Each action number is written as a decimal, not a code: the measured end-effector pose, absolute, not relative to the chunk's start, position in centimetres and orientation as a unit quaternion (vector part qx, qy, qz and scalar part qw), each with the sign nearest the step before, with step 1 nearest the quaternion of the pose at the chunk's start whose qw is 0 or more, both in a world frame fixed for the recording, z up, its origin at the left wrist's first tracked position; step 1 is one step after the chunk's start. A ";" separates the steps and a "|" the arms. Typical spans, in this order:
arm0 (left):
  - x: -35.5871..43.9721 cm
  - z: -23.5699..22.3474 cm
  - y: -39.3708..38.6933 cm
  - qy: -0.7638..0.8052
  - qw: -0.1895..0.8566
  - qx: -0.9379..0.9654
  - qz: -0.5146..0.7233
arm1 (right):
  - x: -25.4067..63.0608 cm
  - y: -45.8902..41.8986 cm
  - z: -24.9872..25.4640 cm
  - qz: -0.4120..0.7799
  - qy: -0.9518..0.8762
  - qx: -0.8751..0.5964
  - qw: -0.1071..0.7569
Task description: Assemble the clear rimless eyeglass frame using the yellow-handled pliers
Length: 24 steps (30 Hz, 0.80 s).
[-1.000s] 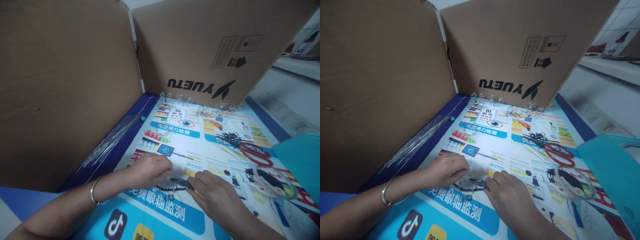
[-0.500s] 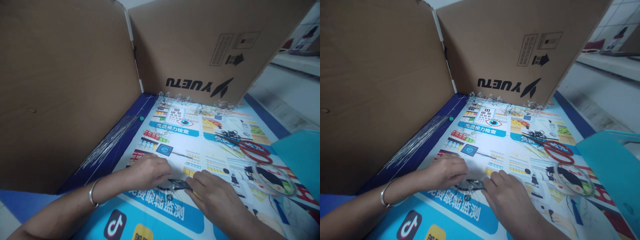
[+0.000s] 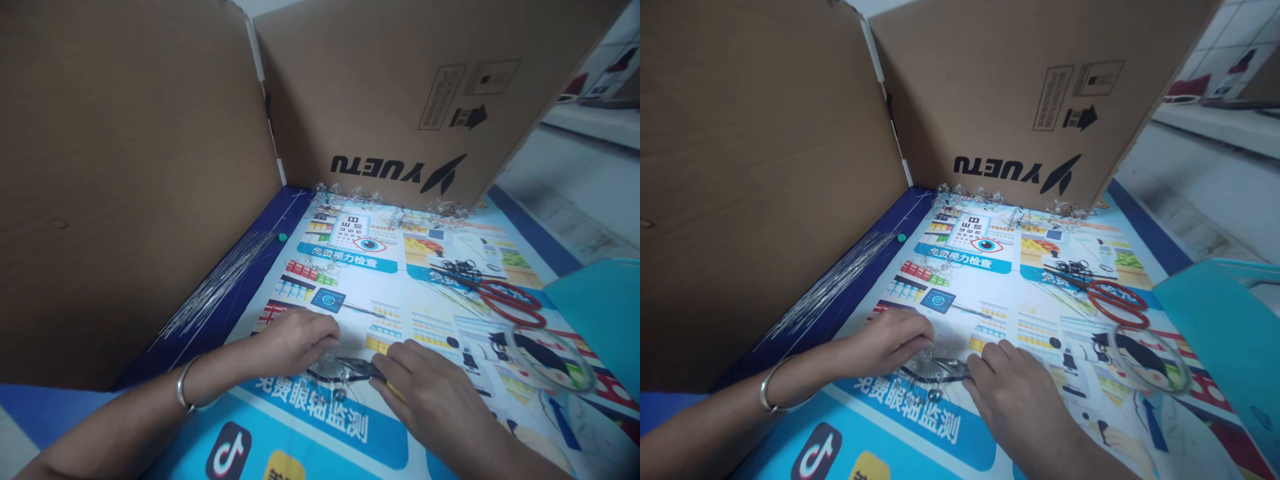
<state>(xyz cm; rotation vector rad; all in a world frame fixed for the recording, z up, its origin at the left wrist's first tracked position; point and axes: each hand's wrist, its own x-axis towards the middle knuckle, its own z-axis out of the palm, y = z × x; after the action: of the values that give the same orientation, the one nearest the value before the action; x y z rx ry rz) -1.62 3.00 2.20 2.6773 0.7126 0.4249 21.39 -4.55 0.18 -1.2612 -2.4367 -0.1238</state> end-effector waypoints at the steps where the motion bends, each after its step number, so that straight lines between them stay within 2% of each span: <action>1: -1.6 2.1 3.0 0.253 0.171 0.940 0.153 | 21.4 -4.5 0.2 -0.042 -0.869 -0.452 0.197; 8: -1.6 1.8 2.8 0.251 0.182 0.934 0.178 | 21.7 -4.6 0.0 -0.008 -0.865 -0.462 0.197; 16: -1.8 1.2 2.2 0.246 0.189 0.921 0.235 | 21.8 -4.4 -0.9 0.026 -0.859 -0.452 0.240; 24: -1.8 1.2 2.2 0.254 0.201 0.915 0.242 | 21.8 -4.1 -1.1 0.080 -0.855 -0.459 0.228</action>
<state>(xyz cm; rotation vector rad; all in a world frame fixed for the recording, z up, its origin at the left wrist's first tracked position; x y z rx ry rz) -1.80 2.21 1.22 2.5552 0.7091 0.6775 21.84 -4.14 -1.14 -1.2650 -2.3541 0.2192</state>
